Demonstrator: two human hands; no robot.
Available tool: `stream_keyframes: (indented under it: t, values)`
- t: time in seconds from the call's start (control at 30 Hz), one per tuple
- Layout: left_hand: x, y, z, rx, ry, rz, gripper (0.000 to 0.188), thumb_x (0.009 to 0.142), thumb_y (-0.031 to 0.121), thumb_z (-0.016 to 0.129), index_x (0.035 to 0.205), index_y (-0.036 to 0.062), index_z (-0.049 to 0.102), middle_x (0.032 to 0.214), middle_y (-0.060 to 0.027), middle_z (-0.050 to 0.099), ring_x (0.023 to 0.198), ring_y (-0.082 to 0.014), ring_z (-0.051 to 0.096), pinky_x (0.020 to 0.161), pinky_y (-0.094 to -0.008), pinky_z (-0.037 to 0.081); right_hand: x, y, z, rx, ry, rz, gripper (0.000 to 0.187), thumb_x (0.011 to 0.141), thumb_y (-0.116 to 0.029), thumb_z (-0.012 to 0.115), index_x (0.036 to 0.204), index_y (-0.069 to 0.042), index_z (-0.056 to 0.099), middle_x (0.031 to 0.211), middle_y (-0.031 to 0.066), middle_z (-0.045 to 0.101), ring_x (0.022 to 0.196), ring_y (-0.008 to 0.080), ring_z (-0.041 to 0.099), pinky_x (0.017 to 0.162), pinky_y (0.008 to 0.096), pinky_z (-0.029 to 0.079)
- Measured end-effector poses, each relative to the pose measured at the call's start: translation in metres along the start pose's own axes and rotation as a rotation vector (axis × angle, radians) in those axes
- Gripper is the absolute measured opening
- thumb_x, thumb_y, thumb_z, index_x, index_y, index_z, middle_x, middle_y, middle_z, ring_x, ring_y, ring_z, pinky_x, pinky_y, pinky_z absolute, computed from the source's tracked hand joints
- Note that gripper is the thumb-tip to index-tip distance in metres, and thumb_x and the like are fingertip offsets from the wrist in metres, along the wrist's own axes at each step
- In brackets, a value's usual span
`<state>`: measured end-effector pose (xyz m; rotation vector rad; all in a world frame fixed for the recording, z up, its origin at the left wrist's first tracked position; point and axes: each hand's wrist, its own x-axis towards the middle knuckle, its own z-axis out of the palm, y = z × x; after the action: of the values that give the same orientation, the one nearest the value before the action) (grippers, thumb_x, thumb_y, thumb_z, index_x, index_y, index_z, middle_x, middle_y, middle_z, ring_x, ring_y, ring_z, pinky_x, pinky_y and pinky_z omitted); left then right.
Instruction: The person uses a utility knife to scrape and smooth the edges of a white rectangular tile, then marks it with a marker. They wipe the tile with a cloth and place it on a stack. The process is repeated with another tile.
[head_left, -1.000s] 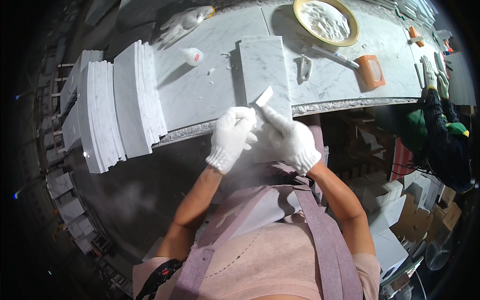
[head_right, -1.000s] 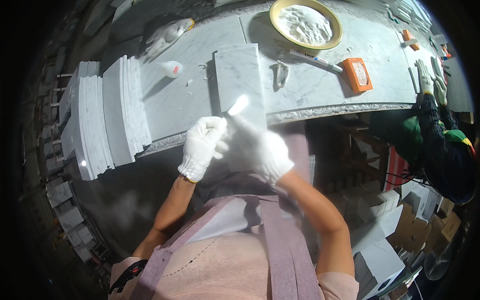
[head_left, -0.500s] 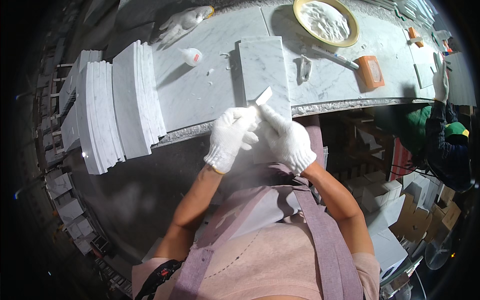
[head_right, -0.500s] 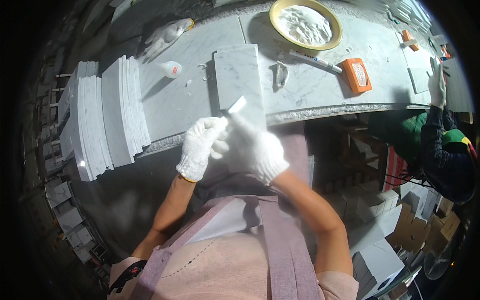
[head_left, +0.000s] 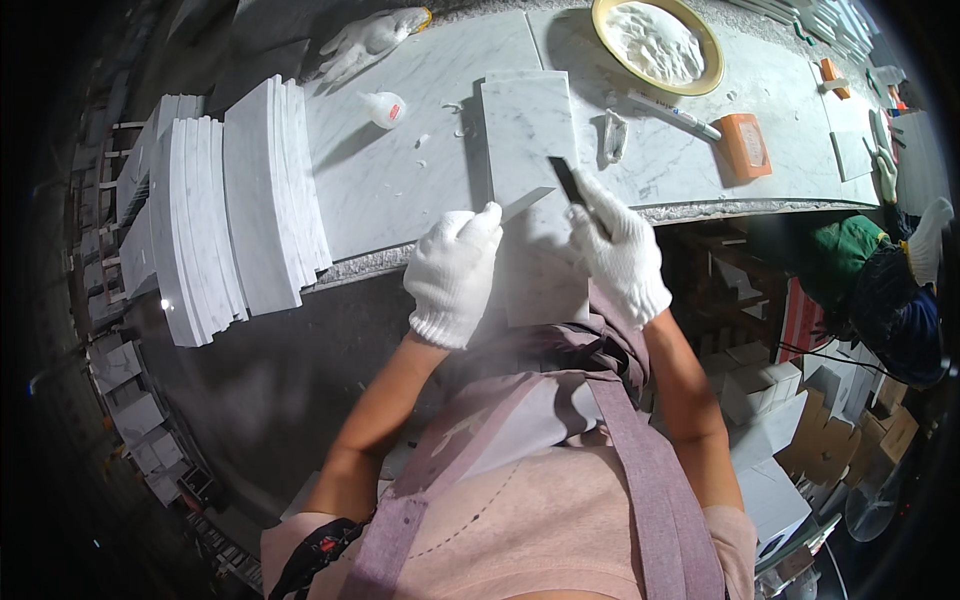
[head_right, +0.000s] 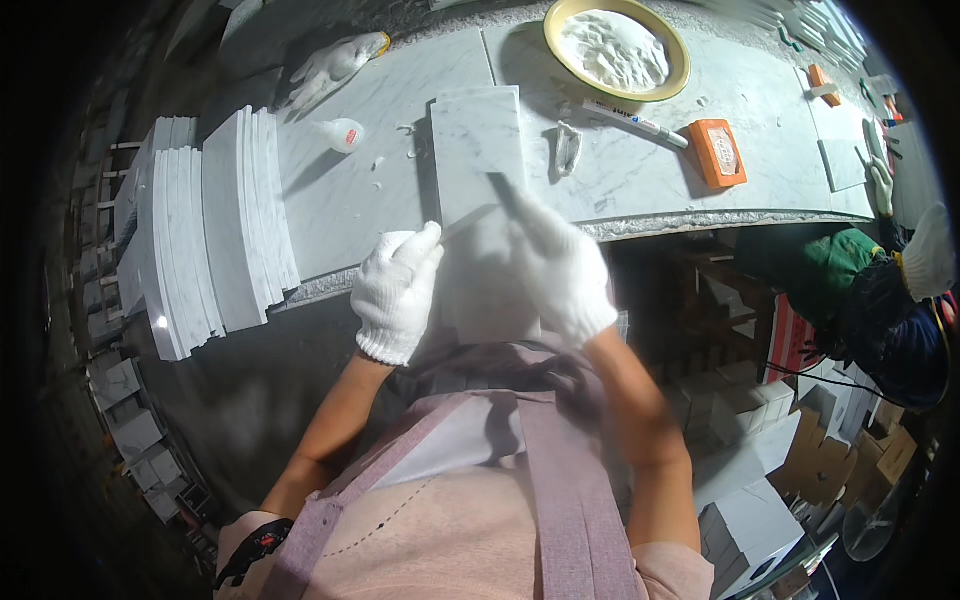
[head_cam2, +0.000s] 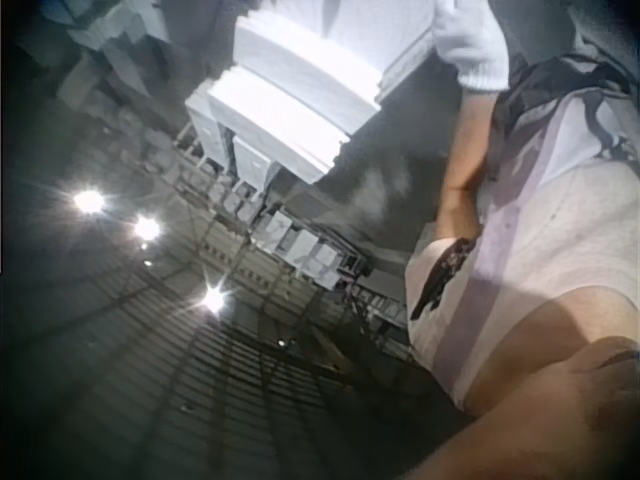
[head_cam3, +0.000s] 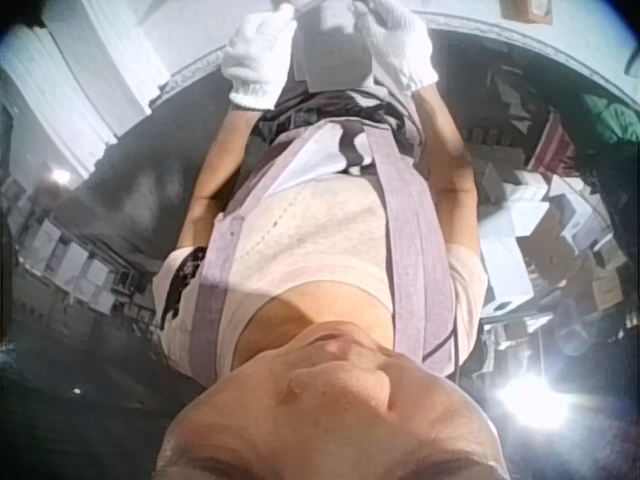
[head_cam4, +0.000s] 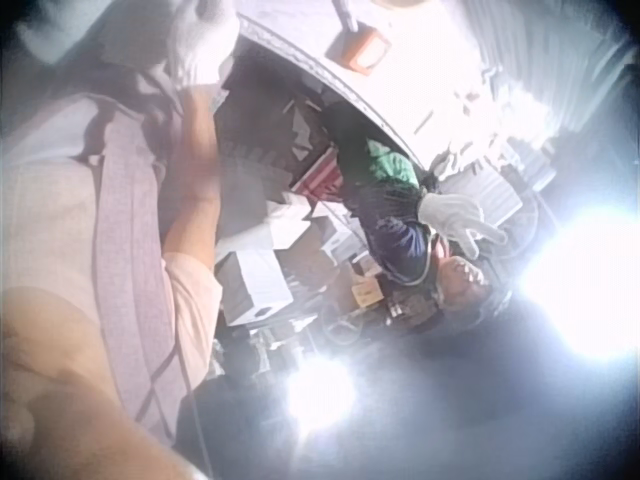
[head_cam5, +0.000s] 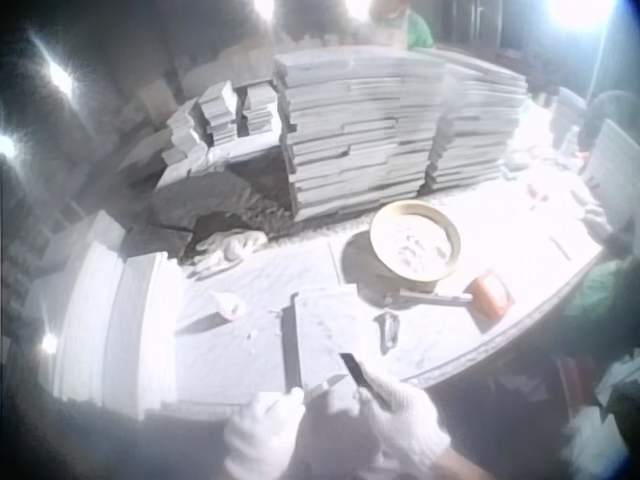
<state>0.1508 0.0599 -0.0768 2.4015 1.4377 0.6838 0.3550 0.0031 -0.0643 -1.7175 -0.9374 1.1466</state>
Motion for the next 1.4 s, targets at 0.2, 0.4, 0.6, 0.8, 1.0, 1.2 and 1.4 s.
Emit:
stream_keyframes:
  t: [0.2, 0.4, 0.6, 0.8, 1.0, 1.2, 1.4]
  values:
    - [-0.005, -0.011, 0.008, 0.167, 0.081, 0.218, 0.032, 0.083, 0.02, 0.084, 0.114, 0.0227, 0.077, 0.096, 0.0022, 0.068, 0.081, -0.0224, 0.068, 0.069, -0.0392, 0.055, -0.009, 0.005, 0.0, -0.556, -0.245, -0.258, 0.049, 0.097, -0.009, 0.068, 0.146, -0.014, 0.065, 0.105, 0.0154, 0.078, 0.097, 0.0238, 0.076, 0.084, 0.0316, 0.058]
    - [-0.011, -0.009, 0.01, 0.154, 0.083, 0.233, 0.032, 0.082, 0.021, 0.084, 0.113, 0.0216, 0.077, 0.095, 0.0029, 0.068, 0.076, -0.0223, 0.068, 0.067, -0.039, 0.054, -0.012, 0.003, 0.004, -0.438, -0.185, -0.078, 0.048, 0.1, -0.01, 0.065, 0.147, -0.019, 0.064, 0.115, 0.0182, 0.078, 0.097, 0.0289, 0.079, 0.083, 0.0354, 0.06]
    - [-0.015, -0.008, 0.011, 0.133, 0.039, 0.18, 0.033, 0.08, 0.018, 0.086, 0.112, 0.0203, 0.077, 0.095, 0.0001, 0.07, 0.078, -0.0241, 0.07, 0.069, -0.0396, 0.056, -0.02, 0.005, 0.01, -0.276, -0.116, 0.066, 0.042, 0.1, -0.009, 0.068, 0.142, -0.009, 0.066, 0.111, 0.0222, 0.078, 0.101, 0.0253, 0.079, 0.084, 0.0349, 0.059]
    - [-0.017, -0.007, 0.012, 0.067, -0.001, 0.114, 0.035, 0.078, 0.013, 0.087, 0.111, 0.0189, 0.077, 0.097, -0.0029, 0.073, 0.083, -0.0275, 0.072, 0.073, -0.0402, 0.057, -0.023, 0.009, 0.012, -0.357, -0.196, -0.03, 0.049, 0.099, -0.011, 0.069, 0.147, -0.012, 0.063, 0.117, 0.0171, 0.078, 0.102, 0.0264, 0.078, 0.086, 0.0348, 0.06]
    - [-0.014, -0.009, 0.012, 0.105, 0.055, 0.178, 0.032, 0.08, 0.02, 0.086, 0.11, 0.02, 0.076, 0.096, -0.0007, 0.072, 0.081, -0.0247, 0.071, 0.071, -0.0395, 0.057, -0.021, 0.011, 0.006, -0.323, -0.219, -0.249, 0.043, 0.102, -0.014, 0.067, 0.144, -0.007, 0.065, 0.097, 0.0139, 0.078, 0.071, 0.0201, 0.074, 0.069, 0.0304, 0.058]
    - [-0.015, -0.006, 0.008, 0.098, 0.038, 0.175, 0.033, 0.077, 0.015, 0.088, 0.109, 0.0195, 0.077, 0.098, -0.001, 0.074, 0.084, -0.0264, 0.072, 0.073, -0.0391, 0.058, -0.012, -0.006, -0.009, -0.381, -0.204, 0.008, 0.042, 0.1, -0.014, 0.068, 0.143, -0.013, 0.067, 0.097, 0.016, 0.078, 0.082, 0.0231, 0.076, 0.078, 0.0315, 0.058]
    - [-0.013, -0.006, 0.008, 0.11, 0.015, 0.194, 0.034, 0.076, 0.015, 0.089, 0.108, 0.0191, 0.078, 0.099, -0.0019, 0.074, 0.084, -0.0261, 0.072, 0.074, -0.0386, 0.058, -0.008, -0.014, -0.011, -0.303, -0.155, 0.125, 0.042, 0.101, -0.018, 0.066, 0.143, -0.013, 0.067, 0.097, 0.0163, 0.078, 0.083, 0.023, 0.077, 0.078, 0.0328, 0.058]
